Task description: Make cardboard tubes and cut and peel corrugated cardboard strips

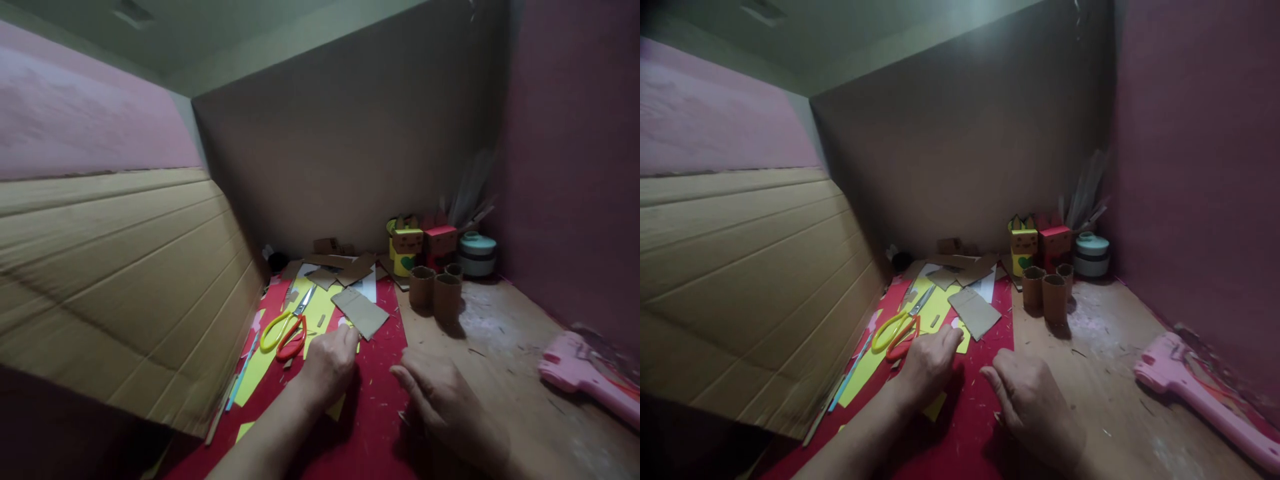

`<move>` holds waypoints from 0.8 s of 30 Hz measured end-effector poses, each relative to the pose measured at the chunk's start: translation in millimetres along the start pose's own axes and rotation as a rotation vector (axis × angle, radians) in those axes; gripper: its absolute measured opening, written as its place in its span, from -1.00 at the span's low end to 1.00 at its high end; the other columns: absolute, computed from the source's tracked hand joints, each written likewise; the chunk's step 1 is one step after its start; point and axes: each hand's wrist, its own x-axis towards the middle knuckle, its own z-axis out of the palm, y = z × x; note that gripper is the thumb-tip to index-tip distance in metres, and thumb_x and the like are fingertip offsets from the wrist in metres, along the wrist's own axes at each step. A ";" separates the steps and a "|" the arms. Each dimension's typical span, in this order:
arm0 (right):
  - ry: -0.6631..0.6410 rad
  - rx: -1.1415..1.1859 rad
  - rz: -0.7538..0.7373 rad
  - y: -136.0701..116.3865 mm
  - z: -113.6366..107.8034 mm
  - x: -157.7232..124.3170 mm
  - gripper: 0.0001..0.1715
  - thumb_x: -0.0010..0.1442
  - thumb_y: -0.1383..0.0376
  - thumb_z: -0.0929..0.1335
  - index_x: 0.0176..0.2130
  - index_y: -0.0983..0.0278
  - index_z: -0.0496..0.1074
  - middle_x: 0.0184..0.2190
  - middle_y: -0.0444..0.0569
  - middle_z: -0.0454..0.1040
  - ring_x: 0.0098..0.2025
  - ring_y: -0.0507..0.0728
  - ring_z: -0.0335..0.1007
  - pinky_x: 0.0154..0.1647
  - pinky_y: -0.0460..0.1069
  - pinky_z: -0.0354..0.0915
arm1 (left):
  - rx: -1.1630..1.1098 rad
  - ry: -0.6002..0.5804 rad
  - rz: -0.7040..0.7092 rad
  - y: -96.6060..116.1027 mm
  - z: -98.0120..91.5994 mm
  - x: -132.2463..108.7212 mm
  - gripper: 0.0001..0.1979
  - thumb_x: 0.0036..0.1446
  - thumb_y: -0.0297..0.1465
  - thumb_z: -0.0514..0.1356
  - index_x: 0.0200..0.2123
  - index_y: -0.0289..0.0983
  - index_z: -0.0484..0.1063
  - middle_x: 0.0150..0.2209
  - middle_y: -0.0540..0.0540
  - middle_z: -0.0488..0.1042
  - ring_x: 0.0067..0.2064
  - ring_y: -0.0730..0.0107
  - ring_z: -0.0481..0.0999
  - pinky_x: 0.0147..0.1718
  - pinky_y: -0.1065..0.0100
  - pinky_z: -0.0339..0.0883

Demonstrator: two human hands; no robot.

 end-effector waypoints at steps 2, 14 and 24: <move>-0.024 -0.019 -0.009 0.7 0.1 -1.1 -0.63 0.32 0.31 0.14 -0.52 0.25 0.20 -0.62 -0.13 0.28 -0.58 0.01 0.22 -0.54 -0.08 0.13 | -0.015 -0.043 -0.013 -1.9 -0.6 -1.9 -0.82 0.02 -0.63 0.03 -0.39 -0.26 0.31 -0.50 -0.03 0.37 -0.55 0.33 0.34 -0.61 0.33 0.06; -0.013 -0.165 0.015 11.1 -2.5 -2.0 -0.65 0.30 0.24 0.17 -0.45 0.24 0.38 -0.59 -0.08 0.40 -0.55 0.06 0.33 -0.49 -0.06 0.23 | -0.060 -0.345 -0.066 -36.5 10.1 43.5 -0.83 0.07 -0.54 0.12 -0.24 -0.25 0.38 -0.26 -0.08 0.45 -0.34 0.36 0.48 -0.47 0.40 0.31; -0.097 -0.110 0.163 12.4 5.0 -4.1 -0.65 0.27 0.25 0.20 -0.51 0.21 0.36 -0.64 -0.12 0.35 -0.60 0.02 0.27 -0.57 -0.10 0.18 | 0.044 -0.539 -0.186 -163.2 117.2 145.7 -0.66 0.20 -0.30 0.14 0.01 -0.31 0.32 0.01 -0.18 0.36 -0.05 0.22 0.42 -0.11 0.08 0.36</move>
